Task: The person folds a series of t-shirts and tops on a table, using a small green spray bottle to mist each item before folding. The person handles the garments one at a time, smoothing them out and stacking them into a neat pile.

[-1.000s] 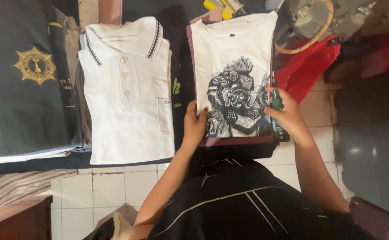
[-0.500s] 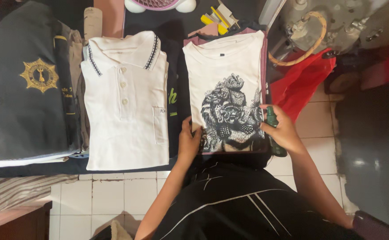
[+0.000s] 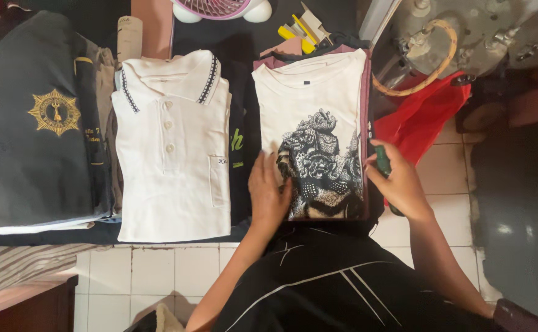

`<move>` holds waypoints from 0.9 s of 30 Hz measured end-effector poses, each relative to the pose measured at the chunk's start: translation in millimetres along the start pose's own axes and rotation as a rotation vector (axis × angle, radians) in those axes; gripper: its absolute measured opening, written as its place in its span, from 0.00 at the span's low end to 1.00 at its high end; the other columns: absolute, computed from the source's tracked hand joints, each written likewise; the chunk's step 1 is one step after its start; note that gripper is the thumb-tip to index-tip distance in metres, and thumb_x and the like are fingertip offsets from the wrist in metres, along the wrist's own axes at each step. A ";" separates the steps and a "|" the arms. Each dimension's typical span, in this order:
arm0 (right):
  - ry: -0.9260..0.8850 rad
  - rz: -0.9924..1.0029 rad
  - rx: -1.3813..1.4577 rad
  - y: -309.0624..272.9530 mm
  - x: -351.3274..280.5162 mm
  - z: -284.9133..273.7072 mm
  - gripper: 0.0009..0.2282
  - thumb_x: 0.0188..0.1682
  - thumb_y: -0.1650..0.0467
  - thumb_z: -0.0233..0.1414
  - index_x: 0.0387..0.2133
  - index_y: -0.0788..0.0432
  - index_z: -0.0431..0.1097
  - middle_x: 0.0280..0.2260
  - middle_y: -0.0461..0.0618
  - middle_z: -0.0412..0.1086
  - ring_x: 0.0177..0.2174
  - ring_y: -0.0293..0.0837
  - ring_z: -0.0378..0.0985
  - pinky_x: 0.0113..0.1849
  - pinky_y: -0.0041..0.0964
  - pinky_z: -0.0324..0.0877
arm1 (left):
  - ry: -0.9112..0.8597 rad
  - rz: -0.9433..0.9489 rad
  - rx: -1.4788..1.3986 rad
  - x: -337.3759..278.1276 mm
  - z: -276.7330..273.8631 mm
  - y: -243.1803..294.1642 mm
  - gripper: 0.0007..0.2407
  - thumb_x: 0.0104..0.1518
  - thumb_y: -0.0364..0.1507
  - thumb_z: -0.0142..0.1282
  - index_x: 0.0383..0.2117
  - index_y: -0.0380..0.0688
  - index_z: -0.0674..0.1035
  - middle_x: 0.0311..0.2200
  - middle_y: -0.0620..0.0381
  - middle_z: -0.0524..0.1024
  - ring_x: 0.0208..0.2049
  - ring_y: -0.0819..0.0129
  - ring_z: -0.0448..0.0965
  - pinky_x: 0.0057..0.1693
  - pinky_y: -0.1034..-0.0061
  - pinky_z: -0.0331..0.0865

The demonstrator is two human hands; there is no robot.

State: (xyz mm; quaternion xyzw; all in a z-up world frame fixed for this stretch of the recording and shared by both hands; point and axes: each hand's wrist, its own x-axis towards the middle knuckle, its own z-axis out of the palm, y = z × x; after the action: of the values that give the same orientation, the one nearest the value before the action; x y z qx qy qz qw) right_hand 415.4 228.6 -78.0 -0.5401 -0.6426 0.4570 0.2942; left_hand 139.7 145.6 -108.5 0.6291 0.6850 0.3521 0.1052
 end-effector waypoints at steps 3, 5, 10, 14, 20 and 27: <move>-0.033 -0.116 0.121 -17.5 0.5 -1.3 0.23 0.50 0.77 0.55 0.59 0.60 0.62 0.39 0.49 0.75 0.37 0.38 0.79 0.41 0.31 0.73 | -0.088 0.073 0.032 7.6 17.7 9.4 0.29 0.57 0.32 0.62 0.64 0.37 0.63 0.66 0.35 0.59 0.69 0.37 0.57 0.70 0.44 0.50; -0.155 -0.088 0.384 -23.8 8.0 6.6 0.24 0.49 0.77 0.54 0.60 0.61 0.60 0.39 0.49 0.75 0.34 0.38 0.79 0.37 0.29 0.75 | -0.181 0.120 0.064 20.1 31.9 13.8 0.30 0.57 0.36 0.61 0.65 0.38 0.63 0.68 0.37 0.56 0.71 0.38 0.52 0.71 0.41 0.43; -0.144 -0.070 0.489 -2.2 61.1 69.6 0.23 0.50 0.78 0.53 0.60 0.62 0.59 0.38 0.53 0.74 0.30 0.42 0.79 0.31 0.31 0.74 | -0.347 0.158 0.145 23.3 51.1 13.7 0.32 0.61 0.43 0.52 0.68 0.36 0.60 0.71 0.38 0.49 0.72 0.40 0.44 0.70 0.39 0.35; -0.134 0.065 0.546 37.8 91.3 74.3 0.18 0.52 0.77 0.51 0.57 0.65 0.63 0.33 0.58 0.74 0.27 0.45 0.81 0.27 0.35 0.74 | -0.339 0.139 0.118 17.1 51.1 9.5 0.31 0.61 0.43 0.50 0.68 0.39 0.61 0.71 0.39 0.51 0.73 0.41 0.46 0.71 0.41 0.37; -0.105 0.034 0.600 48.8 90.3 75.8 0.17 0.52 0.78 0.51 0.55 0.66 0.63 0.33 0.55 0.72 0.28 0.44 0.81 0.28 0.34 0.75 | -0.327 0.116 0.084 15.7 49.1 10.7 0.30 0.61 0.43 0.51 0.68 0.41 0.62 0.71 0.42 0.53 0.73 0.43 0.47 0.72 0.43 0.38; 0.075 -0.287 0.137 9.0 37.9 69.7 0.29 0.44 0.78 0.58 0.60 0.67 0.55 0.43 0.55 0.71 0.43 0.44 0.76 0.45 0.36 0.71 | -0.318 0.143 0.098 16.1 47.2 11.1 0.30 0.61 0.42 0.52 0.68 0.40 0.61 0.71 0.41 0.51 0.73 0.43 0.45 0.71 0.43 0.36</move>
State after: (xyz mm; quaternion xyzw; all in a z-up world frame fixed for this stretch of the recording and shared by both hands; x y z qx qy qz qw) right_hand 349.2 246.3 -119.0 -0.4381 -0.6691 0.4323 0.4165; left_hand 173.1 176.8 -131.4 0.7282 0.6296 0.2210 0.1563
